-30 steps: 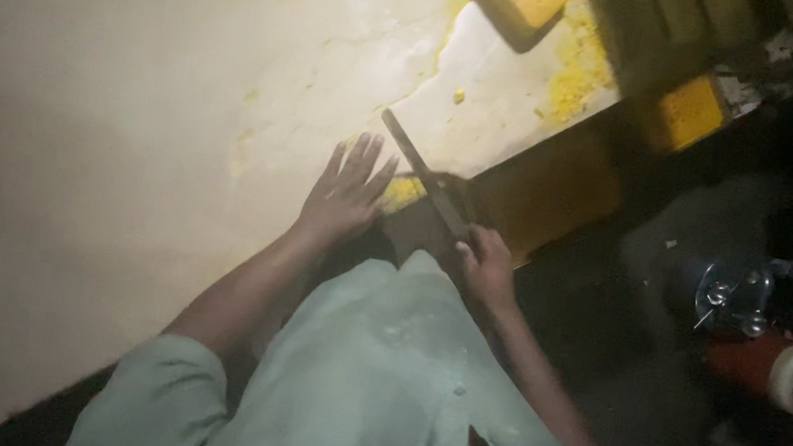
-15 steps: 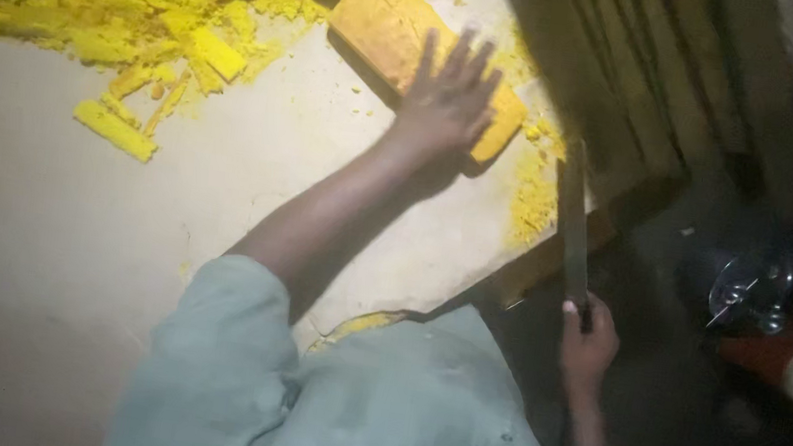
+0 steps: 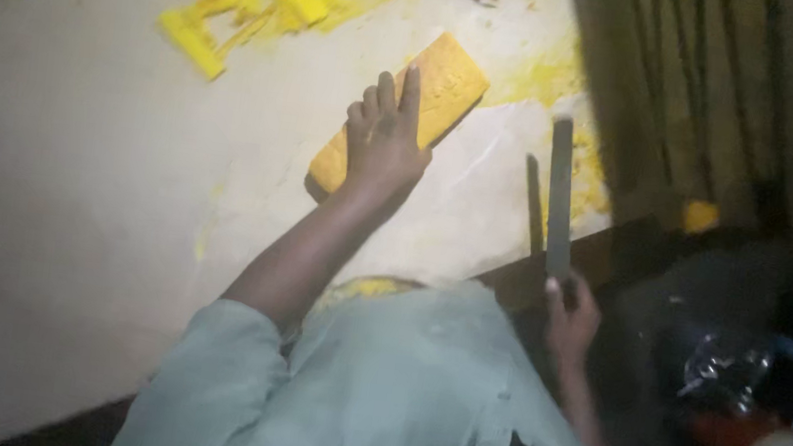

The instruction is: The person removes a rectangular yellow block from a metal mold, flips it, and uses a long knife to slice it into thin strips. The strips are separated and stacked on the work surface.

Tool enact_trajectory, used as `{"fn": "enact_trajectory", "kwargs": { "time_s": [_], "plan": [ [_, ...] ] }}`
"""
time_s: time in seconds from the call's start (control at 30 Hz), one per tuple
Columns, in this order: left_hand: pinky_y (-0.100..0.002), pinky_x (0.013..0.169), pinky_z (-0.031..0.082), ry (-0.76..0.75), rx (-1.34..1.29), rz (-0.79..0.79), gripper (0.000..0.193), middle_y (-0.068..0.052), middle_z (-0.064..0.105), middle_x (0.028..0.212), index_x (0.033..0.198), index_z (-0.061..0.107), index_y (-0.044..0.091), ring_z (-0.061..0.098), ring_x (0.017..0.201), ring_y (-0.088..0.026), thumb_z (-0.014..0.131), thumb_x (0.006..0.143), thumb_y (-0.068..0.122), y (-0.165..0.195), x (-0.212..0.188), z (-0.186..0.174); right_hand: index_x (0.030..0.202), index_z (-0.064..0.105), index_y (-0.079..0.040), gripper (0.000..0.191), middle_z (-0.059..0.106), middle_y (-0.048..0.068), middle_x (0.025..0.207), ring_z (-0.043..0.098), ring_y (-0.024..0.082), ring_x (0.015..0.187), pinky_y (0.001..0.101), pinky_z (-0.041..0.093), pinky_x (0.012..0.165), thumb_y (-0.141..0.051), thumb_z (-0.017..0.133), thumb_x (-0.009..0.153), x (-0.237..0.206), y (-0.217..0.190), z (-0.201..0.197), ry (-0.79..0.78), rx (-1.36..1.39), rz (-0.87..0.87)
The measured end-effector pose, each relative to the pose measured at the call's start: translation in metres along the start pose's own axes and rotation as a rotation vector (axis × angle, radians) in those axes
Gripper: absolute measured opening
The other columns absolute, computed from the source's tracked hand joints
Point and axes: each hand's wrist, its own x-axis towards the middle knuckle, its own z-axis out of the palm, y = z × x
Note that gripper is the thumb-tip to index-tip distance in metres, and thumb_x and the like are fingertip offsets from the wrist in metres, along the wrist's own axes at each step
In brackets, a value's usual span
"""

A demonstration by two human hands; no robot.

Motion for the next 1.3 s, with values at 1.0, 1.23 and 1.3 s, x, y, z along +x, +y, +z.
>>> {"fn": "enact_trajectory", "kwargs": {
  "time_s": [1.0, 1.23, 1.3],
  "plan": [
    [-0.063, 0.11, 0.023, 0.084, 0.184, 0.099, 0.102, -0.019, 0.045, 0.146, 0.149, 0.035, 0.005, 0.04, 0.139, -0.036, 0.074, 0.073, 0.06, -0.302, -0.359, 0.001, 0.136, 0.044, -0.001, 0.04, 0.069, 0.029, 0.106, 0.067, 0.047, 0.099, 0.0528, 0.052, 0.087, -0.028, 0.046, 0.106, -0.334, -0.194, 0.246, -0.786, -0.36, -0.242],
    [-0.052, 0.095, 0.038, 0.167, 0.12, 0.079, 0.068, -0.012, 0.057, 0.13, 0.15, 0.045, 0.004, 0.054, 0.114, -0.029, 0.055, 0.095, 0.042, -0.299, -0.357, 0.011, 0.143, 0.038, -0.002, 0.047, 0.07, 0.03, 0.103, 0.068, 0.05, 0.095, 0.0575, 0.052, 0.081, -0.02, 0.043, 0.1, -0.292, -0.245, 0.303, -0.635, -0.649, -0.428],
    [-0.053, 0.095, 0.037, 0.148, 0.161, 0.072, 0.072, -0.013, 0.057, 0.128, 0.15, 0.044, 0.003, 0.053, 0.113, -0.03, 0.055, 0.092, 0.045, -0.302, -0.356, 0.011, 0.138, 0.041, -0.003, 0.04, 0.07, 0.029, 0.104, 0.068, 0.049, 0.097, 0.0565, 0.053, 0.082, -0.021, 0.042, 0.103, -0.303, -0.248, 0.295, -0.658, -0.589, -0.354]
  ]
}}
